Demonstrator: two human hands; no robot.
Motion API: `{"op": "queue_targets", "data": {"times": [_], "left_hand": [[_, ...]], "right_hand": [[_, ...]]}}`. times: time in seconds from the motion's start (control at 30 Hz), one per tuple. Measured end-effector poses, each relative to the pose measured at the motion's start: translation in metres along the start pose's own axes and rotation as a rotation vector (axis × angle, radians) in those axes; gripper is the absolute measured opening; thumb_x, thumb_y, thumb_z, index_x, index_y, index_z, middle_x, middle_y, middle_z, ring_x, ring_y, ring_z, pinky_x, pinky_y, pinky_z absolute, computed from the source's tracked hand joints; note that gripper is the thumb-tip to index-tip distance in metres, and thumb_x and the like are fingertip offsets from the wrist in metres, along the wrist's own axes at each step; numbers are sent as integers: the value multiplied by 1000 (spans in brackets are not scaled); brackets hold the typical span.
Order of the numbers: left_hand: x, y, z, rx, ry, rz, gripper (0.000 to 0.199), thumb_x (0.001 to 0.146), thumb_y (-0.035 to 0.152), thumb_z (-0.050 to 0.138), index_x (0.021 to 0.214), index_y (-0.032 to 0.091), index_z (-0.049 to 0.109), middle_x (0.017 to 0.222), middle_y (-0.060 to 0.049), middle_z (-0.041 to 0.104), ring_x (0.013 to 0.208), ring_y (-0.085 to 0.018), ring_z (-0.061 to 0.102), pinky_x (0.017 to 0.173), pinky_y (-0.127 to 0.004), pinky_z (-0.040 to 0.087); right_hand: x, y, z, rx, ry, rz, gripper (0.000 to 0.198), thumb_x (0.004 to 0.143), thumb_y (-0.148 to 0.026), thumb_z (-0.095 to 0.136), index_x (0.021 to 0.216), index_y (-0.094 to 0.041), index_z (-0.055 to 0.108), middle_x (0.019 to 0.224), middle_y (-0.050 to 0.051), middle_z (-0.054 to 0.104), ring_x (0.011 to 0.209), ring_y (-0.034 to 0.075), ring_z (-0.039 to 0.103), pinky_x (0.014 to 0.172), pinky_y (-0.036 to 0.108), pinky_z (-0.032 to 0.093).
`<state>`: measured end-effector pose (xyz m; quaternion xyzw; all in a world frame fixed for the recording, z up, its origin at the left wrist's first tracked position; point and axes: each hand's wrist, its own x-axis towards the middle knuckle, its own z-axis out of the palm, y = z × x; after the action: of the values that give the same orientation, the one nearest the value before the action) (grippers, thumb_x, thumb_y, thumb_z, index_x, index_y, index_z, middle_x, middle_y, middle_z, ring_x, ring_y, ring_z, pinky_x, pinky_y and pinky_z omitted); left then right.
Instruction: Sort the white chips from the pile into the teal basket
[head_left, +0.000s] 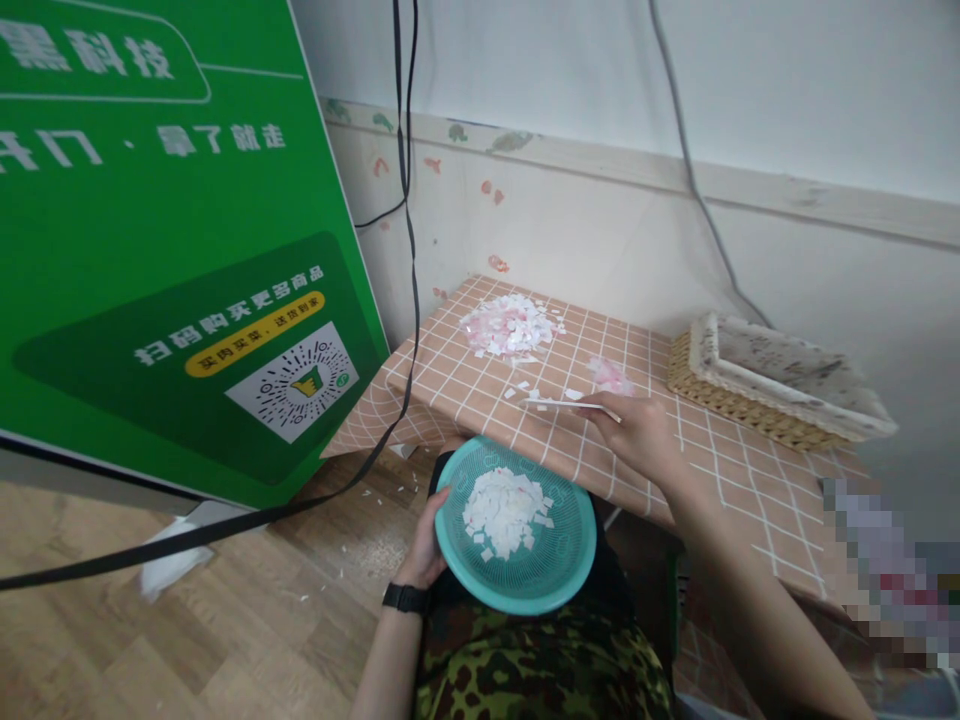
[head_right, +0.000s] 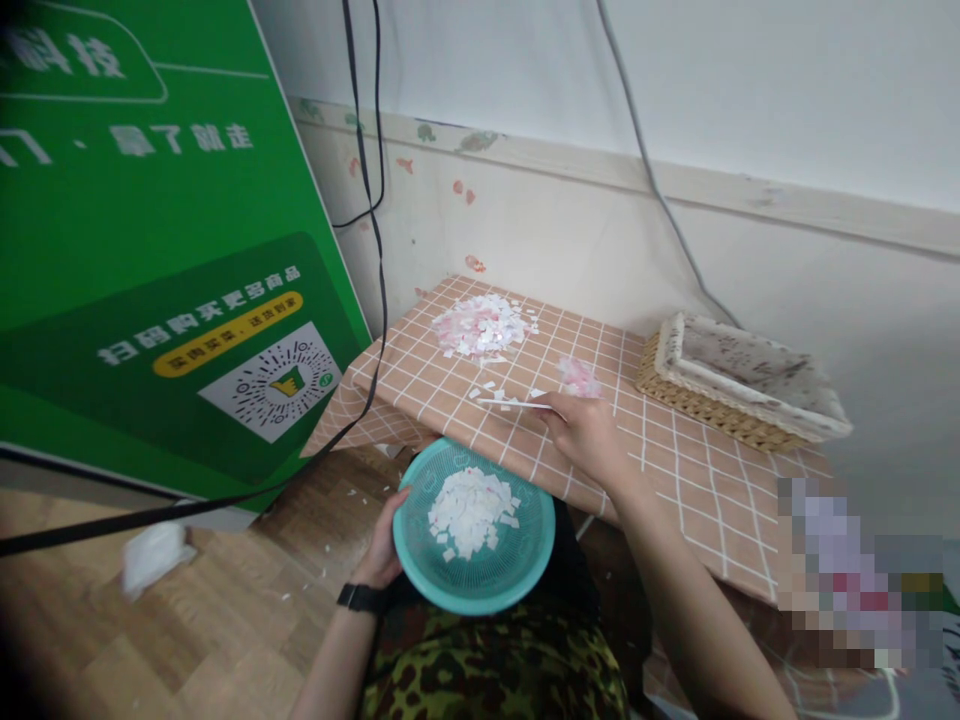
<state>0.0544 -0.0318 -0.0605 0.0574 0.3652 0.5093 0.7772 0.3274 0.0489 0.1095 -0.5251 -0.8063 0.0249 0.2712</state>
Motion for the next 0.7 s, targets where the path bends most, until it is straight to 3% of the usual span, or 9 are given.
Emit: {"op": "queue_targets", "data": {"times": [0.23,0.37,0.5,0.6,0.7], "left_hand": [[0,0,1,5,8,52,21,76,28,62,89,12,67,83,-7,74,83,-23,68,84,-34,49],[-1,0,2,-3,10,33,22,75,28,62,89,11,67,83,-8,74,80,-23,68,83,-35,49],[0,0,1,-9,18,39,21,75,28,62,89,12,67,83,-7,74,82,-23,68,84,-35,49],[0,0,1,-7,16,35,22,75,29,62,88,12,67,82,-7,74,83,-24,68,84,-35,49],[0,0,1,-11,21,34,22,75,29,63,88,12,68,81,-8,74,86,-26,67,84,-36,49]], "right_hand": [[4,0,14,44,1,-22,22,82,-17,51,94,-22,69,79,1,72,70,15,66,63,24,45],[3,3,-3,48,-60,-68,22,83,-18,51,95,-24,69,80,1,72,71,15,66,64,25,47],[-6,-7,-17,24,-12,-85,20,83,-18,53,91,-24,70,81,0,72,71,15,67,63,25,49],[-20,-30,-5,24,101,-68,25,83,-17,52,100,-25,68,90,0,72,75,15,67,65,26,51],[-33,-59,22,22,82,-181,39,82,-9,46,116,-22,60,112,2,66,97,16,63,82,29,51]]}}
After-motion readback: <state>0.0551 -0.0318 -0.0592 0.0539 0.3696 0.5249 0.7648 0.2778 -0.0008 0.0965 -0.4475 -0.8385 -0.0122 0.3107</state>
